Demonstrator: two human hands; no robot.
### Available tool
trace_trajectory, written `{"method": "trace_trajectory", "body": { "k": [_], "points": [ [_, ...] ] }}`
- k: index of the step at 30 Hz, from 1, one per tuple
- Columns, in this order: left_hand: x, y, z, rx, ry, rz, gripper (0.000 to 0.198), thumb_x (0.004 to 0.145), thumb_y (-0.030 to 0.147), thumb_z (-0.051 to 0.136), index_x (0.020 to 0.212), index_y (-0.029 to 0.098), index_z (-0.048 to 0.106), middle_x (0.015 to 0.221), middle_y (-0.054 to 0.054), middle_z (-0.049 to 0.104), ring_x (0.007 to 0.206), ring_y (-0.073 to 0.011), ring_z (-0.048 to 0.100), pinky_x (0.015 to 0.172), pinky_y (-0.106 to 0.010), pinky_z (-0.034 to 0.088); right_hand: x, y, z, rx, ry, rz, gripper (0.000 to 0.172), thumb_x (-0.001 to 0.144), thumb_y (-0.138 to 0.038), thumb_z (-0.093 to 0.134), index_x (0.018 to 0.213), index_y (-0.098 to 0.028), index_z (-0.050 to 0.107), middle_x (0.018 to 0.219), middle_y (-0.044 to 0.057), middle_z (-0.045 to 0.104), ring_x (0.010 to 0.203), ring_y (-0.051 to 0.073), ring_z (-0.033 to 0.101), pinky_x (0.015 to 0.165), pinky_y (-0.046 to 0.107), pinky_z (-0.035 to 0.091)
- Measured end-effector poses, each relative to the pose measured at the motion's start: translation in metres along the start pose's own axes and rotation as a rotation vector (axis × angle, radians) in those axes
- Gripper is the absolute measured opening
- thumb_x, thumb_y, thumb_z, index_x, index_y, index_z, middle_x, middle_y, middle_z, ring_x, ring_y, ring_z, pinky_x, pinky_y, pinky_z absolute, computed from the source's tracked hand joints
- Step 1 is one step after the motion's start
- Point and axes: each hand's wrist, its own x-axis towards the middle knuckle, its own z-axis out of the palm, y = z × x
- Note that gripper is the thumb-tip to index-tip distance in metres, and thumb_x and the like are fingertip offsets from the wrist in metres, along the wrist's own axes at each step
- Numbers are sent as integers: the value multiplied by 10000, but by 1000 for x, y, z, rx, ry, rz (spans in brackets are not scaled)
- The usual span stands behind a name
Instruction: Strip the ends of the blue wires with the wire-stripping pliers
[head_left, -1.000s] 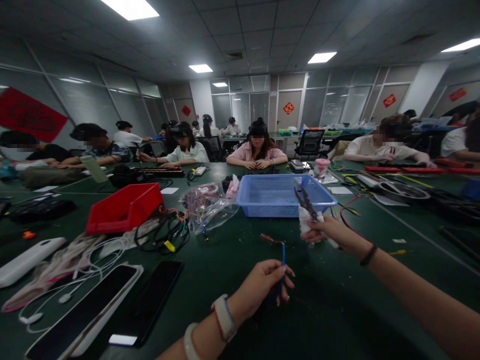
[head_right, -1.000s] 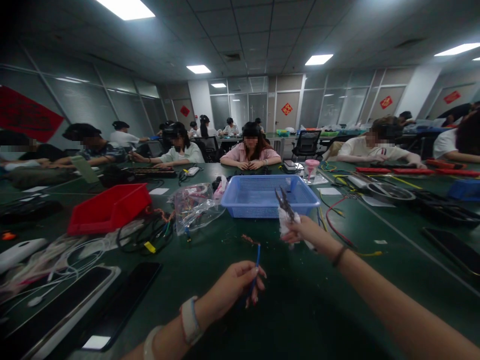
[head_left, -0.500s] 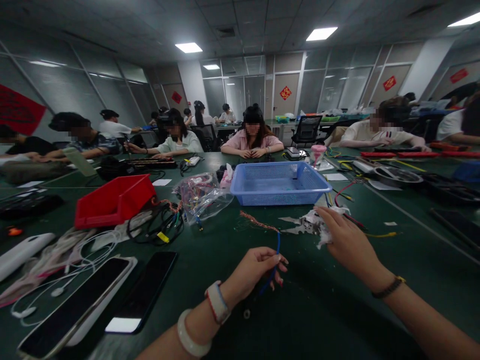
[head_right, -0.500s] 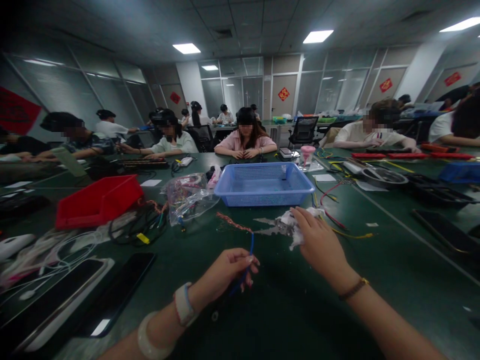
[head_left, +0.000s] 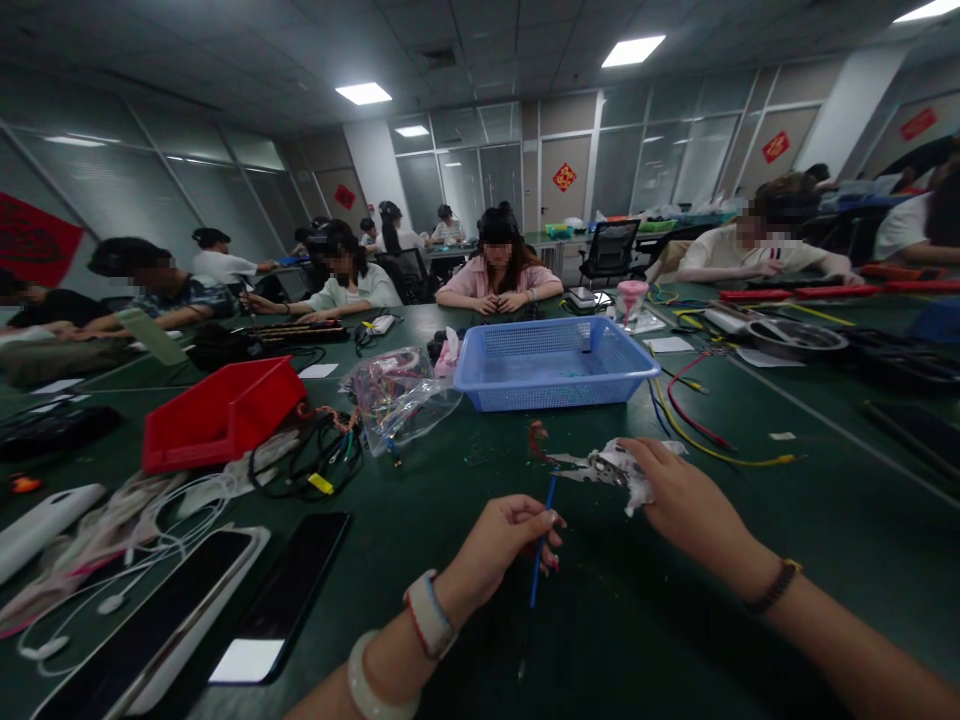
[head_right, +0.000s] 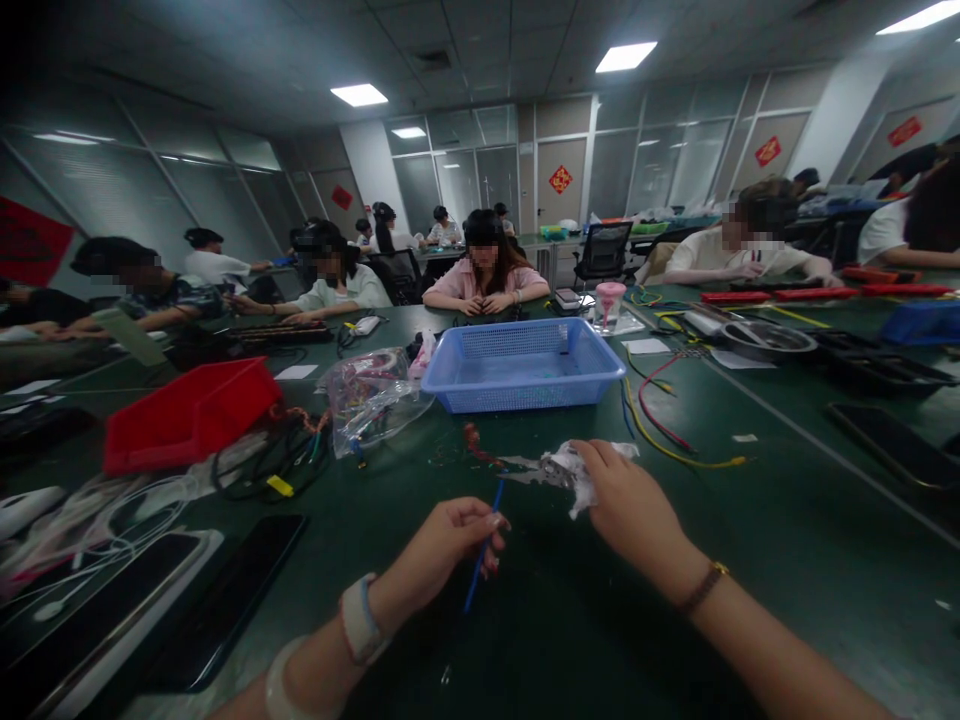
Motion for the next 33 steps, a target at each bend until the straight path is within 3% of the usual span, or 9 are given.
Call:
{"method": "trace_trajectory", "body": {
  "k": [4,11,20,24,29,33],
  "points": [
    [2,-2,-1,1,17,5,322,717,366,756,837,98,626,681,-29,661,537,-114,619,552,-240,496,-2,-9,-2,14,-77,70,553,736,-44,446,1271,-183,459,1178,114,571,885,233,613,716,337,476],
    [2,-2,0,-13,15,13,322,706,356,770,826,98,619,679,-32,668,528,-112,625,542,-230,499,-4,-15,-1,81,-152,79,497,761,-43,451,1240,-164,498,1163,116,557,894,218,597,698,319,421],
    [3,-5,-1,8,8,25,279,745,335,739,835,102,613,683,-33,672,520,-107,622,539,-229,506,-2,-19,-5,5,-192,107,462,773,-51,445,1217,-153,520,1163,128,558,876,217,605,683,301,405],
    [1,-2,0,32,7,26,281,735,343,743,826,107,621,681,-26,666,507,-99,607,543,-231,502,-2,-17,-4,21,-256,96,336,838,-139,424,1139,-167,568,1081,113,610,787,196,622,640,293,404],
    [0,3,1,116,2,56,296,728,369,740,851,113,660,700,-21,659,506,-88,580,538,-226,489,-1,-11,-10,150,-383,89,218,884,-253,428,936,-179,627,937,97,664,784,192,630,638,282,404],
    [-1,5,-1,167,-24,124,306,756,385,708,914,123,698,709,-17,647,509,-84,559,527,-223,476,-2,-9,-20,420,-520,117,285,895,-400,451,836,-181,624,798,62,663,677,148,605,576,243,401]
  ]
}}
